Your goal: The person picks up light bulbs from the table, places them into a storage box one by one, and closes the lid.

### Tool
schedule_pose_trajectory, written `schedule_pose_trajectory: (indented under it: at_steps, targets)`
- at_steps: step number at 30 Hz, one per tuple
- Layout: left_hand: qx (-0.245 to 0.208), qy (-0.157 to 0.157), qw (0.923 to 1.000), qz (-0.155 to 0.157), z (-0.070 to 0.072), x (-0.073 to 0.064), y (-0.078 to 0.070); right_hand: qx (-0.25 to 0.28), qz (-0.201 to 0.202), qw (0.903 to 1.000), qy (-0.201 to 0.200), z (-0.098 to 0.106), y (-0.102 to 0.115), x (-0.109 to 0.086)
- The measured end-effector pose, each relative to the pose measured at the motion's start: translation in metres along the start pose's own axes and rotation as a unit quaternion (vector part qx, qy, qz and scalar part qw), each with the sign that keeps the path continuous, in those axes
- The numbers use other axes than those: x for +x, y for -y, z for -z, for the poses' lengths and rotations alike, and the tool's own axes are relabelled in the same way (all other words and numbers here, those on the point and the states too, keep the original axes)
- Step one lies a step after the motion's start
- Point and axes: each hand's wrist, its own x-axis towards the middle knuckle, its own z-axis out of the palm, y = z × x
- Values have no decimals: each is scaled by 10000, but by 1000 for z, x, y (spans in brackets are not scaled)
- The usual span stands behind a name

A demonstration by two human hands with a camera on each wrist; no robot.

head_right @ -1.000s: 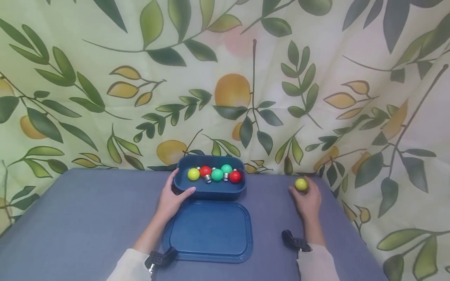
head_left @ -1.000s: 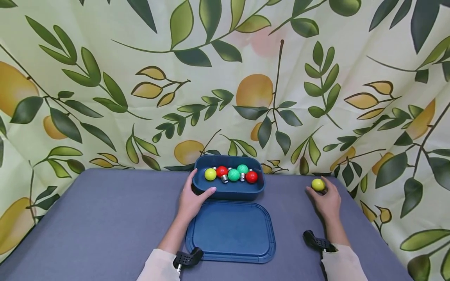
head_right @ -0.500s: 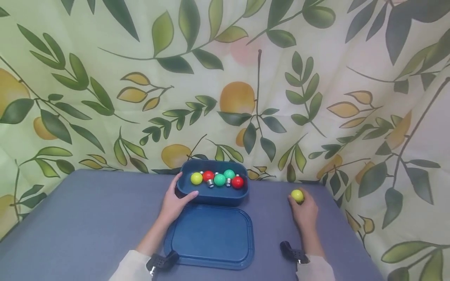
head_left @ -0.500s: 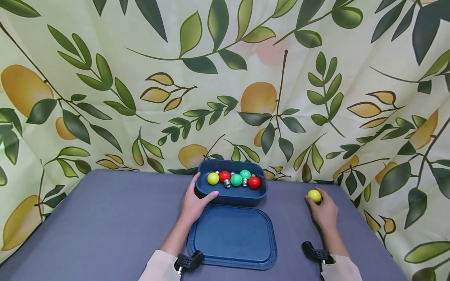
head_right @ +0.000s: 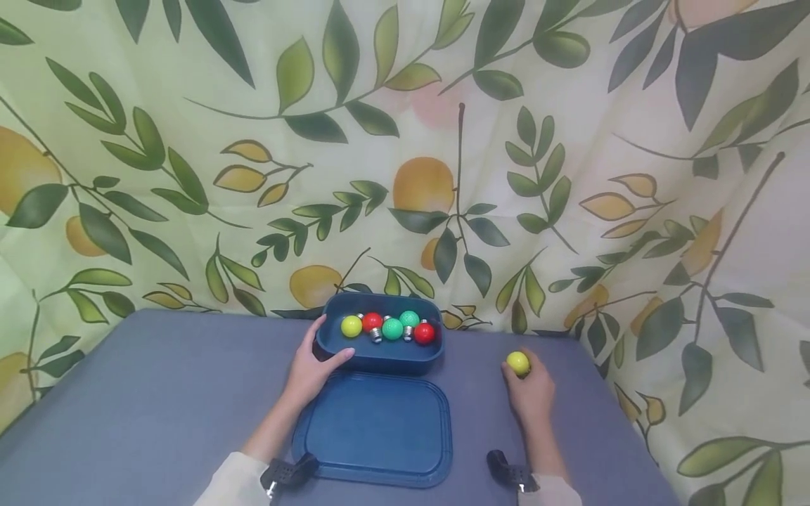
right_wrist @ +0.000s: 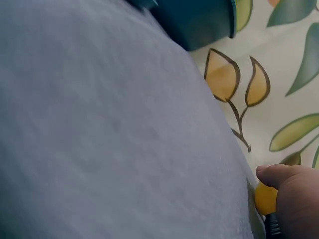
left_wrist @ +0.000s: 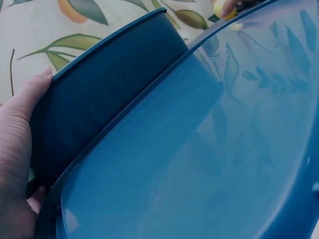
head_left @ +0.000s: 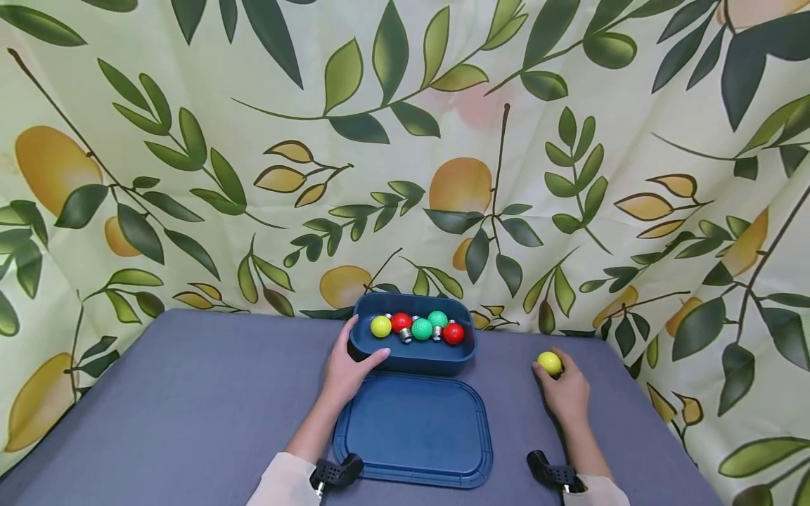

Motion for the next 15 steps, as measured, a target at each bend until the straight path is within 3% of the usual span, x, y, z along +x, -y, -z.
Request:
schedule_pose_trajectory:
  at_steps: [15]
  targets:
    - [-60,-20,10000,-59,1,-5,5,74,-135,9994,307,-5,27,-47]
